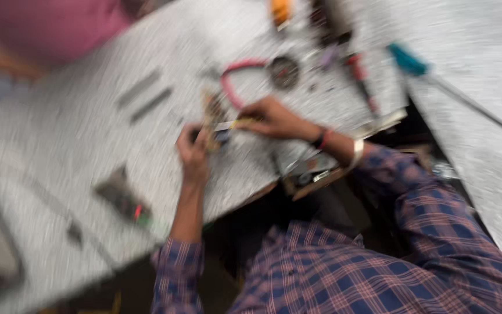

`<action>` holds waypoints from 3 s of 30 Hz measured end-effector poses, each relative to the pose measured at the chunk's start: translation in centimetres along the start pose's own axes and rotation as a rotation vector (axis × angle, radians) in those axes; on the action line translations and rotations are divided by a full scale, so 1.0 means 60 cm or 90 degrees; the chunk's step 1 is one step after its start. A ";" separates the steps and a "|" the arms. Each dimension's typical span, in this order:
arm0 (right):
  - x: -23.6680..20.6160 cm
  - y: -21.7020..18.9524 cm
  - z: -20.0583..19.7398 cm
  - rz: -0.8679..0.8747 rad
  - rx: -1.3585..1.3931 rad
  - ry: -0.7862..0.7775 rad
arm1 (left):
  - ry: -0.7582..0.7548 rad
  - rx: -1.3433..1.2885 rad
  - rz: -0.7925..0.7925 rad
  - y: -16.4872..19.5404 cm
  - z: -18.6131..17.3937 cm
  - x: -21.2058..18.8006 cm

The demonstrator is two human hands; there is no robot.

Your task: The person holds a green circuit board, flips it over, and uses a yellow screwdriver to tighten or adjust components on the board. They repeatedly reposition the board and continue working on different areas with the screwdriver.

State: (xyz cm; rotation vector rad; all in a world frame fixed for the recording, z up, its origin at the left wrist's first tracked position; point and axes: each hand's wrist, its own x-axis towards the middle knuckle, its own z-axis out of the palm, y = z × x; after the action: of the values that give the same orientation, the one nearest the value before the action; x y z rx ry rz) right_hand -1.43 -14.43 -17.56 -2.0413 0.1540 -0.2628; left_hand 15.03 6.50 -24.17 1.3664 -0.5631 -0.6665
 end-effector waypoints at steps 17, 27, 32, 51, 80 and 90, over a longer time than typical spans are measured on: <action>0.000 0.044 0.030 -0.059 0.166 0.178 | -0.129 -0.299 0.000 0.008 0.010 0.057; 0.002 0.047 0.026 -0.060 0.178 0.186 | -0.132 -0.268 0.008 0.019 0.016 0.052; 0.000 0.056 0.025 -0.056 0.197 0.185 | -0.131 -0.253 0.009 0.020 0.017 0.053; -0.010 0.007 -0.036 -0.147 -0.017 0.103 | -0.140 -0.057 0.102 0.038 0.031 0.041; -0.042 0.036 0.020 0.039 0.252 0.266 | -0.082 -0.044 0.059 0.016 0.018 0.035; -0.025 0.066 0.010 0.101 0.269 0.216 | -0.061 0.028 0.057 0.028 0.033 0.035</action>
State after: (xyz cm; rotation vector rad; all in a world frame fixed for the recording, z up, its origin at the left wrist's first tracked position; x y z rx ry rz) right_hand -2.72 -15.44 -21.51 -1.5457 0.4311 -0.4977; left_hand 15.23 3.75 -22.27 1.3467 -0.7156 -0.6522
